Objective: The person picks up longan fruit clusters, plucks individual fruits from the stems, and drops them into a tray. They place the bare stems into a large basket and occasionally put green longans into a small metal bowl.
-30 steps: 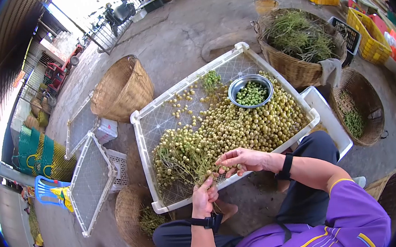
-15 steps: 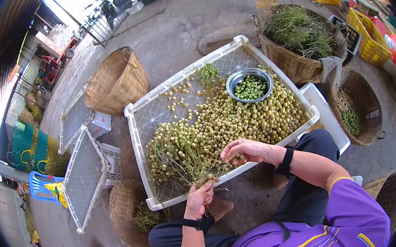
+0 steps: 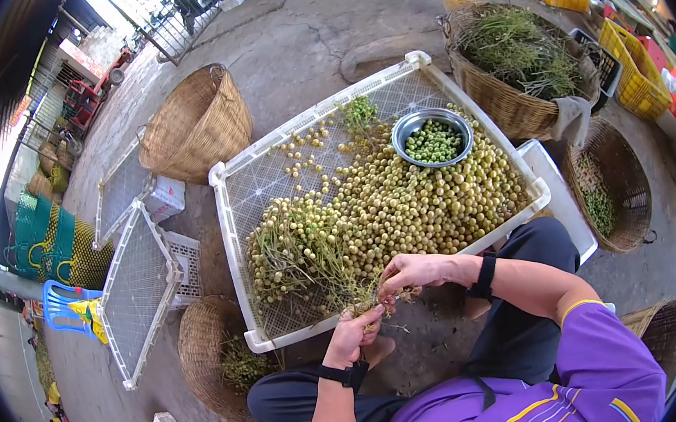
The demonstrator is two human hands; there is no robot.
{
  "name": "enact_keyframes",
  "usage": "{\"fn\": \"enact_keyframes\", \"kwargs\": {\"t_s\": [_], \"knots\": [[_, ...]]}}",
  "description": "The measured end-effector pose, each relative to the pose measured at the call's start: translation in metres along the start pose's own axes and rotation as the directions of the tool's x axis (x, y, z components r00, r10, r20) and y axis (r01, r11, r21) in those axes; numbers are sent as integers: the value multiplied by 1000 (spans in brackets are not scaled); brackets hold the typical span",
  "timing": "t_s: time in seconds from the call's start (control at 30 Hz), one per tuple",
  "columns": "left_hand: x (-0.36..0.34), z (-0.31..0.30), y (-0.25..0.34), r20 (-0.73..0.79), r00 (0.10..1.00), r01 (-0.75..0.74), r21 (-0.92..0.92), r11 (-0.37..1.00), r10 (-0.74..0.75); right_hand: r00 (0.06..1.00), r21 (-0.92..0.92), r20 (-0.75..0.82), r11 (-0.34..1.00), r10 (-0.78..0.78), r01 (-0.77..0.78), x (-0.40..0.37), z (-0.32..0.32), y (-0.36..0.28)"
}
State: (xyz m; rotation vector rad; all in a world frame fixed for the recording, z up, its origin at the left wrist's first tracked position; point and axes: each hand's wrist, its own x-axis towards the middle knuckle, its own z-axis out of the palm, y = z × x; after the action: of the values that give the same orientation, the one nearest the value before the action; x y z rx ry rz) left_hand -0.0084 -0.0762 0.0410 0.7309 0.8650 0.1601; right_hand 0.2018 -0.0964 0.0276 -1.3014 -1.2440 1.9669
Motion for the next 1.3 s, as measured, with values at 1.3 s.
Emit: {"fn": "enact_keyframes", "kwargs": {"t_s": [1.3], "knots": [[-37, -105, -22, -322, 862, -464, -192, 865, 391, 779, -432, -627, 840, -18, -328, 101, 29, 1]]}}
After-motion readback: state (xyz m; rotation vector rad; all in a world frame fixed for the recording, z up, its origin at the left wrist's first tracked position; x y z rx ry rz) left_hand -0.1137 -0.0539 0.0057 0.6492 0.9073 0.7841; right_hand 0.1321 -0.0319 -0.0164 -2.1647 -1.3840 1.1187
